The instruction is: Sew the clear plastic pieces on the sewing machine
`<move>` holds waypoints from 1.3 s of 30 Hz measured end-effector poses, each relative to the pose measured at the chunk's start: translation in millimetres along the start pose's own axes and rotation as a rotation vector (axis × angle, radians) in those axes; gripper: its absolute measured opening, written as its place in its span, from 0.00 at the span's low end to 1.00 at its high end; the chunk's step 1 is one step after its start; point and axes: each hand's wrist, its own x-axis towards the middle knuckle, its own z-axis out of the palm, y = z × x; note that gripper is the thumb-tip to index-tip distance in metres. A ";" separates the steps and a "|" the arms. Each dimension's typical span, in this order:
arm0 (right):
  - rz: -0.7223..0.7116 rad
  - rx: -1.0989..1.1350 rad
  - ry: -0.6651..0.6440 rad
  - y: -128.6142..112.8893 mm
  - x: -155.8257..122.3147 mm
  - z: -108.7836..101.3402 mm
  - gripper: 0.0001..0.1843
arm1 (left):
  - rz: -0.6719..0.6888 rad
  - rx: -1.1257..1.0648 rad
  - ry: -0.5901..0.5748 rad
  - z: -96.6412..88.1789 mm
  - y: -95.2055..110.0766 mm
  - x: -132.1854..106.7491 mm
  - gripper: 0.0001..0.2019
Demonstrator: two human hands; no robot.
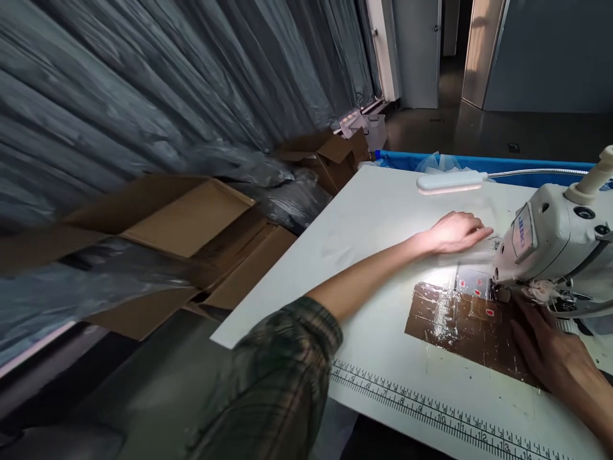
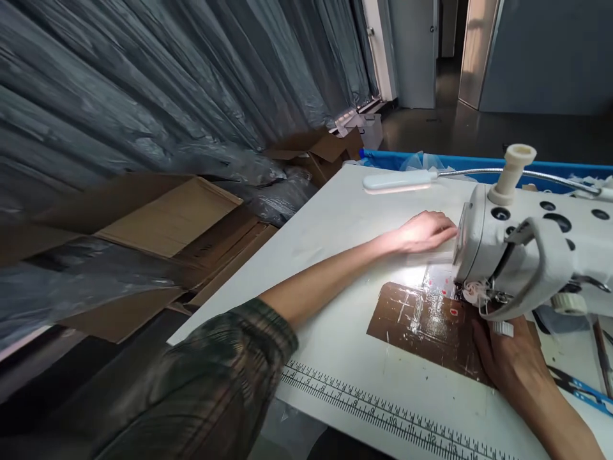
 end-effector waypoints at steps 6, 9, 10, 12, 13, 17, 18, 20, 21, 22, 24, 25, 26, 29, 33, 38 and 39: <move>0.018 -0.036 0.045 -3.1 -0.8 3.1 0.23 | -0.264 -0.119 0.030 -8.7 -40.2 48.7 0.25; -0.011 -0.034 0.071 -7.2 -0.9 3.0 0.20 | -0.302 -0.077 0.015 -7.4 -43.9 46.2 0.27; -0.017 -0.033 0.076 -8.0 -0.8 3.0 0.19 | -0.302 -0.070 0.024 -6.6 -42.5 42.4 0.27; -0.028 -0.040 0.077 -8.0 -0.4 3.5 0.19 | -0.262 -0.060 0.092 -4.8 -36.8 32.0 0.25; -0.050 -0.047 0.067 -6.9 -0.2 4.2 0.19 | -0.220 -0.053 0.132 -3.8 -33.1 25.9 0.24; -0.118 -0.105 0.017 2.7 1.2 9.1 0.20 | -0.035 0.026 0.088 -0.3 -20.2 2.5 0.18; -0.115 -0.110 0.015 5.2 1.6 10.2 0.20 | -0.011 0.055 0.043 0.0 -18.5 -2.2 0.18; -0.102 -0.102 0.016 8.1 2.7 11.3 0.21 | -0.025 0.097 -0.021 -0.5 -17.1 -9.5 0.19; -0.099 -0.092 0.014 8.1 3.3 11.3 0.22 | -0.068 0.100 -0.032 -1.3 -17.3 -12.2 0.20; -0.092 -0.083 0.012 7.3 4.1 11.1 0.23 | -0.127 0.091 -0.027 -2.4 -17.9 -14.6 0.19; -0.058 -0.068 0.030 3.6 5.6 10.2 0.24 | -0.249 0.062 0.015 -4.7 -19.9 -18.7 0.17; -0.041 -0.061 0.054 1.5 6.4 9.8 0.25 | -0.302 0.050 0.045 -5.7 -21.0 -20.7 0.17; -0.030 -0.054 0.082 -0.2 7.0 9.5 0.25 | -0.349 0.042 0.079 -6.4 -22.1 -22.9 0.16; -0.055 -0.030 0.128 -0.4 8.2 8.9 0.24 | -0.465 0.019 0.165 -6.8 -23.7 -30.3 0.16; -0.075 -0.008 0.055 5.8 8.4 8.7 0.23 | -0.511 -0.083 0.233 -6.6 -20.1 -38.1 0.11; 0.019 -0.021 0.110 1.2 7.6 12.0 0.23 | -0.514 -0.361 0.281 -5.1 -13.6 -32.9 0.03; 0.023 -0.022 0.125 -0.5 7.5 12.9 0.24 | -0.536 -0.435 0.292 -3.9 -13.2 -30.2 0.03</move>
